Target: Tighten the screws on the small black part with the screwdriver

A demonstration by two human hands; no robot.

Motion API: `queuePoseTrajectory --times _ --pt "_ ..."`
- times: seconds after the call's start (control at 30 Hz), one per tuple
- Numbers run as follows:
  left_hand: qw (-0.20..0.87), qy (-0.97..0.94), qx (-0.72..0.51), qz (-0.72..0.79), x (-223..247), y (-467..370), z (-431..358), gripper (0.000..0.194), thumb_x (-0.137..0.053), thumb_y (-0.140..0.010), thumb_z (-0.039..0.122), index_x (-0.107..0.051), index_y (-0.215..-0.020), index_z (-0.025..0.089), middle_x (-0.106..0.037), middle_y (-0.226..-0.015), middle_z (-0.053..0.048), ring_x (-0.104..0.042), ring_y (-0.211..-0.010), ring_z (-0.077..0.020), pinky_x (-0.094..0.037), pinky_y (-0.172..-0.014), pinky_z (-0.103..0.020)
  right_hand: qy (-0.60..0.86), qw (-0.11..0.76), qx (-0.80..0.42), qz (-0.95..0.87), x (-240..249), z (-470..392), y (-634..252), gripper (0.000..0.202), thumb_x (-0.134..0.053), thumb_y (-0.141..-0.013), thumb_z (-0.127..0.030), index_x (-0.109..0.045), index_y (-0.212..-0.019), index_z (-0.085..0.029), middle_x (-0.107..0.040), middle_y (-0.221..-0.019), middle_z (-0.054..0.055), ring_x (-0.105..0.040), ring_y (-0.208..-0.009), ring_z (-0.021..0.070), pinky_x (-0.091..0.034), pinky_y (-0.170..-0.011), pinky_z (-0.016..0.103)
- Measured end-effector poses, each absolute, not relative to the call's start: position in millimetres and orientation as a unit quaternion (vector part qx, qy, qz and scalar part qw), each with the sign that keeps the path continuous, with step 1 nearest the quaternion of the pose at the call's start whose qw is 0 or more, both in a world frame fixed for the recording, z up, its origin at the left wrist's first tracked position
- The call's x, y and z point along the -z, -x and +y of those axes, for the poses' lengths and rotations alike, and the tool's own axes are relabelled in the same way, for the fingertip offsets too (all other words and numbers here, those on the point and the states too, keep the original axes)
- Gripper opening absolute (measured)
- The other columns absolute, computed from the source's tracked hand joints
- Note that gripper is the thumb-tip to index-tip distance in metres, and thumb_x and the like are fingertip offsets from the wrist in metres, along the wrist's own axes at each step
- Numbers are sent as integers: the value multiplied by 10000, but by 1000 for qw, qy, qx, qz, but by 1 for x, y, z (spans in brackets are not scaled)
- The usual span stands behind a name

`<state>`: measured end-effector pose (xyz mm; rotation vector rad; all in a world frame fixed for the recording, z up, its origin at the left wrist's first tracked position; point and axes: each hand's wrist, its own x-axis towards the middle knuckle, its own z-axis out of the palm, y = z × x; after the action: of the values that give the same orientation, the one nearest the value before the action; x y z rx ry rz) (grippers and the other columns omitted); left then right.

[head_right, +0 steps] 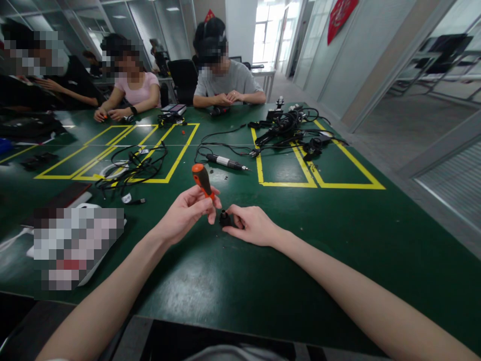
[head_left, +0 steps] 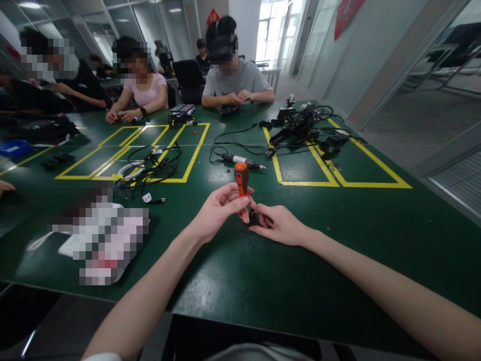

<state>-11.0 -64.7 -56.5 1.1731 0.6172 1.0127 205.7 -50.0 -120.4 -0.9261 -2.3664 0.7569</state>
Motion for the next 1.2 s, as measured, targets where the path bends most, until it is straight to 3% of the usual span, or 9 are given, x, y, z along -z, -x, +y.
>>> queuePoseTrajectory --times 0.17,0.33,0.43,0.67,0.8,0.93,1.1,1.2 --pt "695 -494 -455 259 58 11 -66 360 -793 -871 407 -559 -1039 190 -773 -891 -38 -709 -641 -150 -526 -679 -287 339 240 -278 -866 122 -49 -206 202 -695 -944 -362 -582 -991 -202 -579 -655 -60 -520 -522 115 -364 -594 237" --pt "694 -492 -451 269 57 11 -66 375 -766 -895 409 -656 -1152 159 -771 -920 -53 -684 -633 -123 -502 -680 -272 334 244 -278 -867 123 -49 -207 204 -686 -946 -367 -579 -998 -201 -575 -649 -62 -513 -521 114 -359 -583 232" --pt "681 -519 -439 272 58 11 -65 384 -767 -892 440 -716 -1111 129 -770 -960 -76 -663 -634 -106 -492 -672 -266 333 248 -275 -867 124 -49 -206 214 -700 -942 -371 -565 -952 -205 -562 -639 -67 -492 -508 109 -352 -577 230" --pt "688 -503 -450 265 59 12 -65 406 -826 -848 391 -582 -1106 193 -770 -922 -30 -681 -610 -127 -516 -650 -275 337 245 -277 -866 123 -49 -207 212 -694 -946 -379 -574 -979 -207 -574 -644 -65 -485 -507 107 -358 -586 235" --pt "699 -486 -448 273 57 11 -66 436 -762 -895 449 -641 -1196 157 -774 -958 -67 -683 -625 -129 -510 -671 -280 338 242 -278 -866 123 -50 -207 213 -696 -947 -374 -590 -1012 -200 -585 -652 -60 -516 -520 116 -367 -595 239" --pt "688 -515 -429 277 57 10 -66 413 -740 -909 488 -716 -1101 123 -771 -1020 -107 -660 -625 -113 -490 -665 -276 340 242 -282 -864 123 -50 -206 212 -687 -948 -376 -583 -1004 -200 -581 -653 -61 -516 -516 113 -369 -595 241" --pt "679 -512 -449 273 61 11 -65 410 -836 -845 422 -622 -1101 184 -747 -886 -20 -664 -624 -115 -503 -654 -266 336 244 -281 -865 122 -50 -206 218 -701 -942 -373 -560 -950 -207 -558 -642 -68 -495 -510 109 -360 -584 239" --pt "681 -511 -451 269 60 11 -64 431 -852 -830 389 -647 -1146 179 -713 -847 4 -644 -619 -102 -490 -643 -257 333 248 -280 -865 121 -50 -206 222 -705 -940 -356 -537 -910 -213 -546 -633 -72 -490 -510 107 -350 -576 232"
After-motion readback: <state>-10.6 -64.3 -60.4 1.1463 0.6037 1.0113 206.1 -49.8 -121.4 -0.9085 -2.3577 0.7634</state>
